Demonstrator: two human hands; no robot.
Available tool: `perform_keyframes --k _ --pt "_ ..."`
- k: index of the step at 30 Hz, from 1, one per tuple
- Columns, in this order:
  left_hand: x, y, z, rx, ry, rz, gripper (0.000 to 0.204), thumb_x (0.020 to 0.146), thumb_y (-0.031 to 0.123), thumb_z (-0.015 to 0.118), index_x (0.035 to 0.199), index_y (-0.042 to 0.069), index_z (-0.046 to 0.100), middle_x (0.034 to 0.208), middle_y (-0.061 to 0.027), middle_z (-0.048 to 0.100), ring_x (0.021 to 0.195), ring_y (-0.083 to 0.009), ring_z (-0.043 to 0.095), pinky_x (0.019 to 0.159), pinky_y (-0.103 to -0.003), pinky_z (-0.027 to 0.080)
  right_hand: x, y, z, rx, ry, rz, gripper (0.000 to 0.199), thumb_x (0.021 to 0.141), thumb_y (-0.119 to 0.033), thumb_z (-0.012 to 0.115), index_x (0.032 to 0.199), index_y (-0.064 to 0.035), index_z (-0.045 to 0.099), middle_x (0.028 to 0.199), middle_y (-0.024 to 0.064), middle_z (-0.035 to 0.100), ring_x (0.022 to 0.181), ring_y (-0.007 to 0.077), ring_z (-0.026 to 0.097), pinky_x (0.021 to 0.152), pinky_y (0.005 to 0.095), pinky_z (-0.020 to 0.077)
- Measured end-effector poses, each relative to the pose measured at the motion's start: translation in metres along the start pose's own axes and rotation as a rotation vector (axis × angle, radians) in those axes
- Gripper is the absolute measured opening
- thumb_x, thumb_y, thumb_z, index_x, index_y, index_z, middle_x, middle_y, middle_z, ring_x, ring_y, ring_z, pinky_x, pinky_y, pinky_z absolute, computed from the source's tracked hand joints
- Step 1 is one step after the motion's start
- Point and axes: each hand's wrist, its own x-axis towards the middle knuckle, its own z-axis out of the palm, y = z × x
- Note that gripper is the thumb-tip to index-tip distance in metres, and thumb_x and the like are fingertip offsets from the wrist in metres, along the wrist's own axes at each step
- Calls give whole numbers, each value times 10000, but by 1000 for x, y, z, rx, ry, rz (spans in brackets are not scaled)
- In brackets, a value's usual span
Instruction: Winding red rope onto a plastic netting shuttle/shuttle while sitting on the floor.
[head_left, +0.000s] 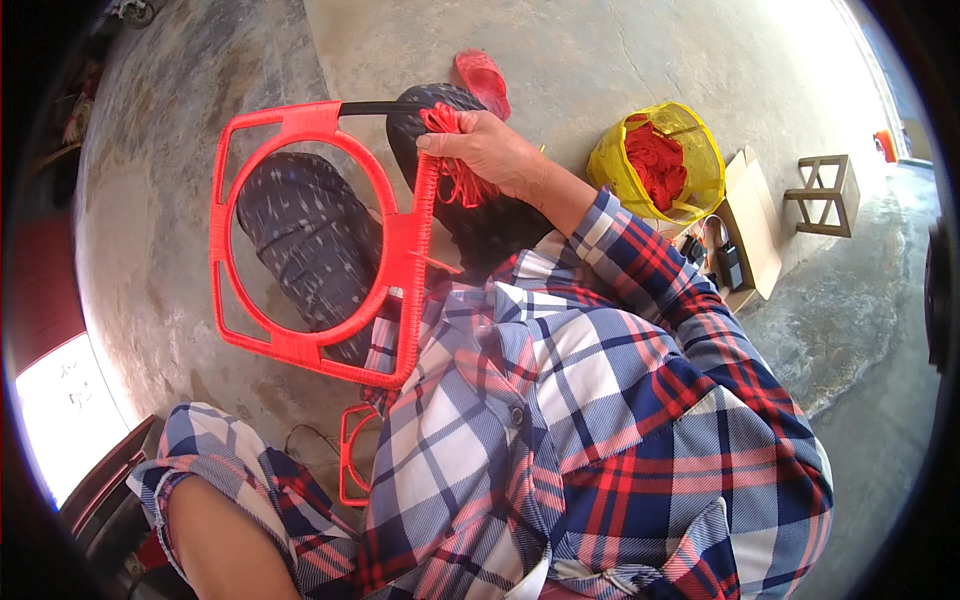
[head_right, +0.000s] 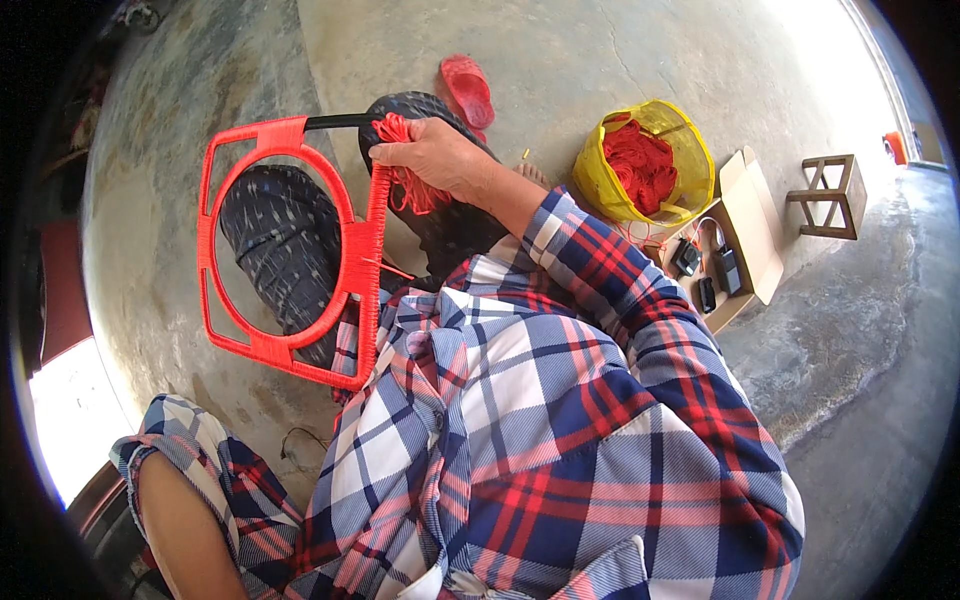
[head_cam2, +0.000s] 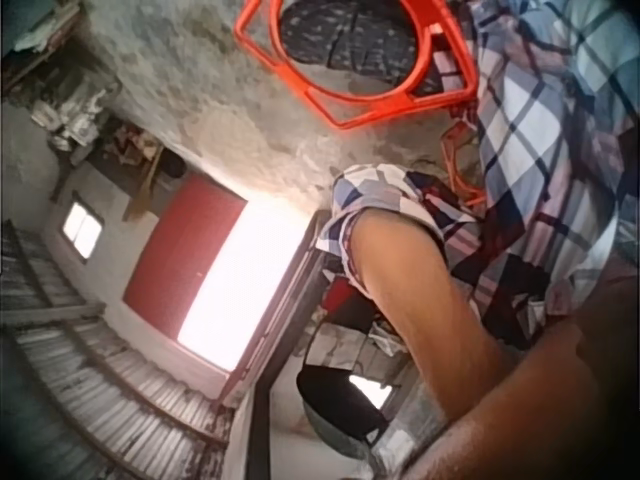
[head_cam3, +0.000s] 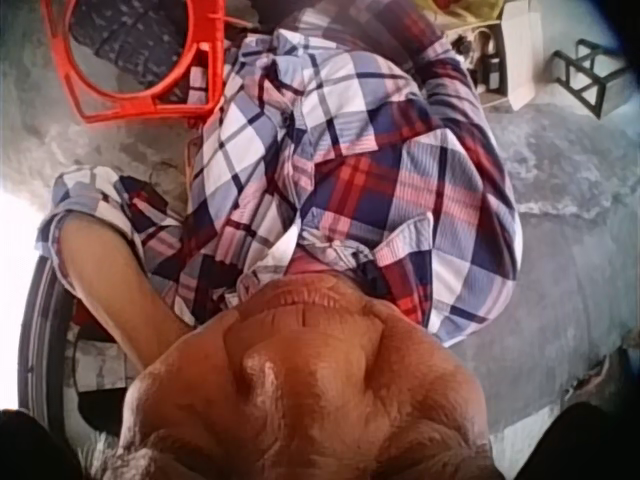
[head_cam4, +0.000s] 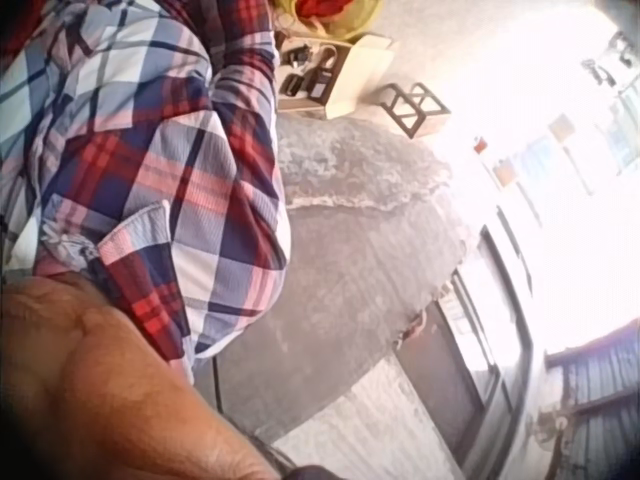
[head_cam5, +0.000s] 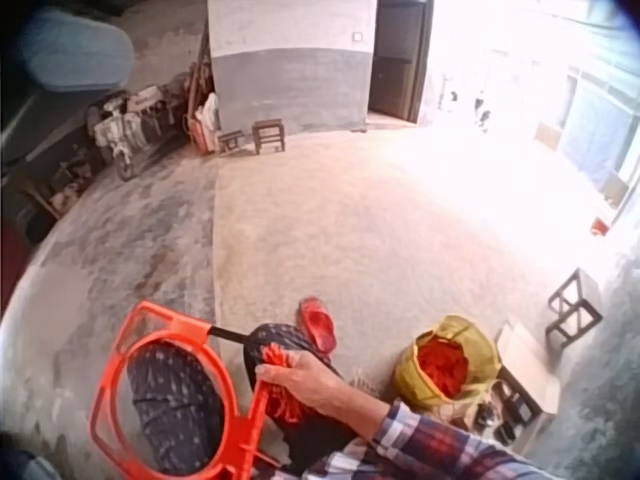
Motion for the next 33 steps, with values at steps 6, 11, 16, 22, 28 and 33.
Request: perform_keyframes --k 6,11,16,22,28,33 --pt "-3 -6 -1 6 33 -17 295 929 246 494 975 -24 604 985 -124 622 930 -243 574 833 -342 422 1 1 -2 6 8 -15 147 898 -167 648 886 -21 660 792 11 633 681 89 565 635 258 465" --pt "-1 -8 -2 9 47 -41 300 929 252 493 955 -24 608 953 -121 630 897 -237 586 806 -332 437 1 1 0 4 -9 -10 147 896 -164 649 888 -19 662 787 12 634 682 88 565 635 257 465" --pt "-1 -11 -1 16 79 -54 307 928 259 491 934 -24 612 920 -117 637 864 -231 598 779 -321 452 5 5 -5 46 -20 -22 150 892 -177 671 896 -29 643 815 38 668 698 102 628 637 253 510" --pt "2 -15 1 23 80 -62 317 928 266 489 909 -23 616 881 -113 647 825 -224 613 747 -309 469 3 2 2 19 6 -21 151 891 -176 656 873 -27 654 785 11 635 671 82 565 616 249 456" --pt "25 -19 9 42 17 -11 329 927 274 487 884 -23 620 842 -109 656 785 -217 628 714 -296 487 1 2 -2 24 -17 -44 141 897 -184 649 839 -59 623 769 -15 608 669 59 544 608 243 442" --pt "-136 -3 -27 163 -485 -1564 325 852 54 531 1170 -9 523 1192 -133 544 1035 -214 555 891 -347 452 -8 8 -10 74 -40 -102 131 914 -184 647 895 -57 624 795 -34 601 681 42 534 612 223 442"
